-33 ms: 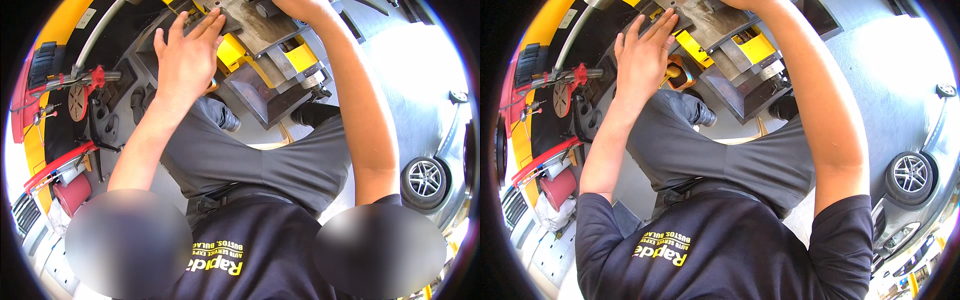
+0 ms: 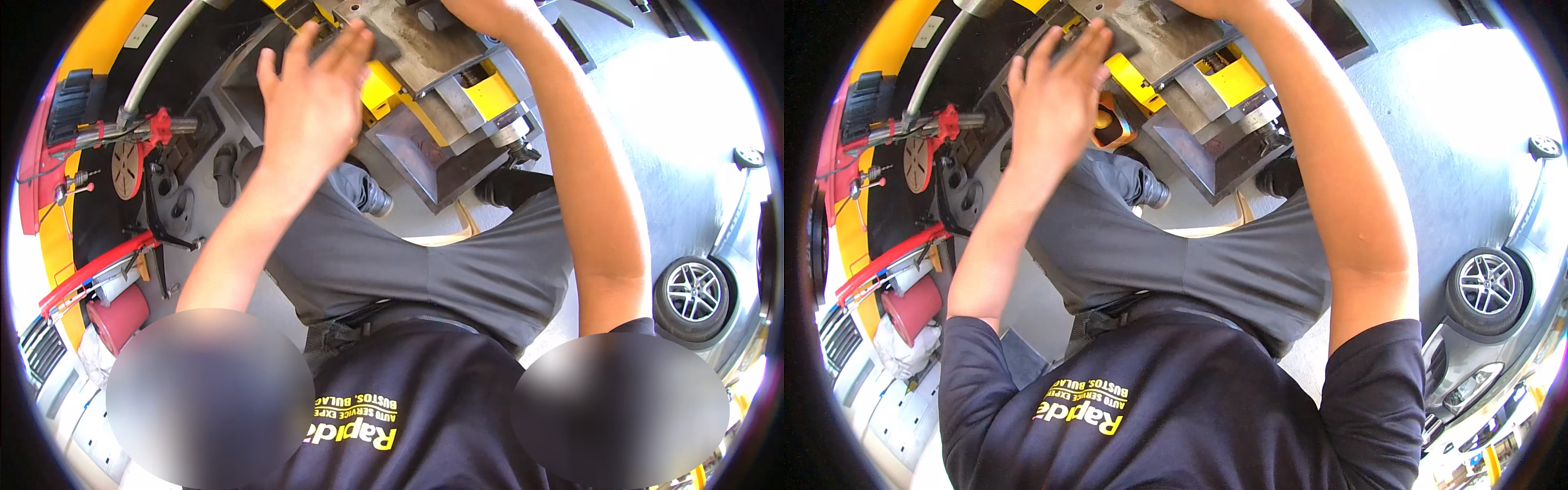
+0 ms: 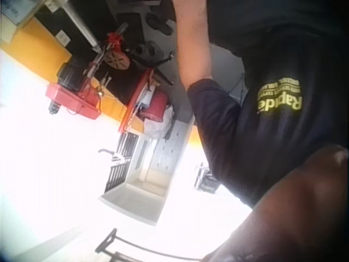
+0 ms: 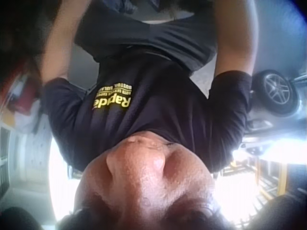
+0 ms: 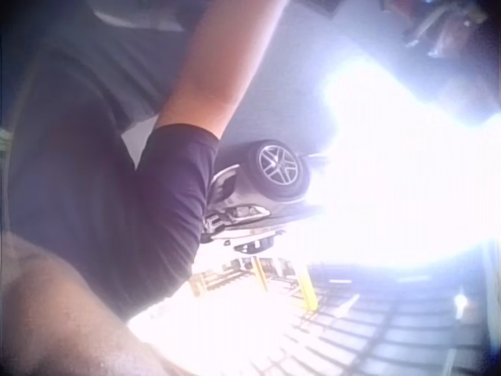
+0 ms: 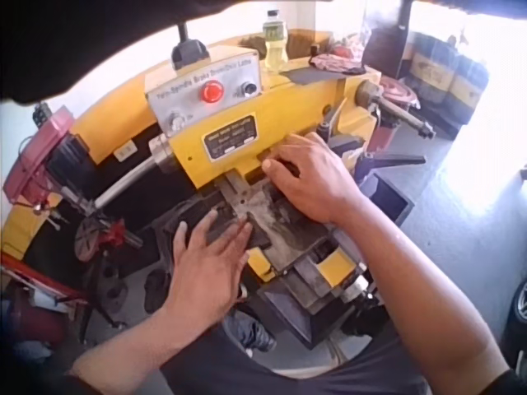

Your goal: The person cleans a yellow brake lathe by applying liquid from a bottle onto a sponge and scrubbing various surfaces. They then use a cloth to wipe the machine, repeating the scrubbing and wiping actions across different parts of the equipment.

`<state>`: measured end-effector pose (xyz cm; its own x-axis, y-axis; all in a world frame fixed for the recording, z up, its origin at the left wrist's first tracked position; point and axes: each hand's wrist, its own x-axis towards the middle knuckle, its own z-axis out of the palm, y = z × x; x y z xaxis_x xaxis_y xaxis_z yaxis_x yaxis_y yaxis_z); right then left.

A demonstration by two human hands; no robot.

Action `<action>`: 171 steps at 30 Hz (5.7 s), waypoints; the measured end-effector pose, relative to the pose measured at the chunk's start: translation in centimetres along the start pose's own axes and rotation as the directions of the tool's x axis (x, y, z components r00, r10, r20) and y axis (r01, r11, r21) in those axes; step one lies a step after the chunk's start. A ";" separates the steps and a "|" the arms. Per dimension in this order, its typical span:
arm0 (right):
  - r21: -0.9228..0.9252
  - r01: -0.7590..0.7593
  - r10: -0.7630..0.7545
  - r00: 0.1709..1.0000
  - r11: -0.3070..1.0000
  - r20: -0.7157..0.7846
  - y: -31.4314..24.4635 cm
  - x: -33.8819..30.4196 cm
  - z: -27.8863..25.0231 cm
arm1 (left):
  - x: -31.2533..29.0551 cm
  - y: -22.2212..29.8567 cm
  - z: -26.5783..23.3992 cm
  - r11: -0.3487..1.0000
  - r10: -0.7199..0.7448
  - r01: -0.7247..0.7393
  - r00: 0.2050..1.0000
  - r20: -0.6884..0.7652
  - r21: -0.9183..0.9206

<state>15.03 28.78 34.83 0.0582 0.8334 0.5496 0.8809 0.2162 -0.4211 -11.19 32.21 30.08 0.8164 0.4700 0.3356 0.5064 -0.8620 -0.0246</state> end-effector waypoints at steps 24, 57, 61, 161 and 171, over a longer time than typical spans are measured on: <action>0.020 -0.008 0.007 1.000 1.000 0.019 -0.3 0.7 0.3 | 3.8 -2.9 -0.1 0.990 0.046 -0.040 0.998 0.038 -0.134; 0.019 -0.032 0.031 0.999 0.999 0.021 -0.5 0.9 0.2 | 6.5 -5.0 1.2 0.968 0.086 -0.060 0.991 0.099 -0.242; 0.014 -0.060 0.060 0.997 0.998 0.044 -1.0 1.0 0.2 | 7.2 -7.4 1.5 0.931 0.219 -0.176 0.970 0.103 -0.320; 0.064 -0.102 0.093 0.986 0.993 0.135 -1.6 1.4 0.6 | 2.2 -4.3 1.8 0.946 0.114 -0.106 0.993 0.009 -0.305; 0.036 -0.092 0.086 0.988 0.995 0.128 -0.8 1.3 1.1 | 2.6 -4.9 1.9 0.914 0.094 -0.067 0.994 0.048 -0.400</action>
<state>13.94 30.22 35.09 0.0736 0.9072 0.4142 0.8541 0.1571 -0.4958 -11.03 38.01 29.24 0.8727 0.3958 0.2858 0.2976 -0.8953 0.3314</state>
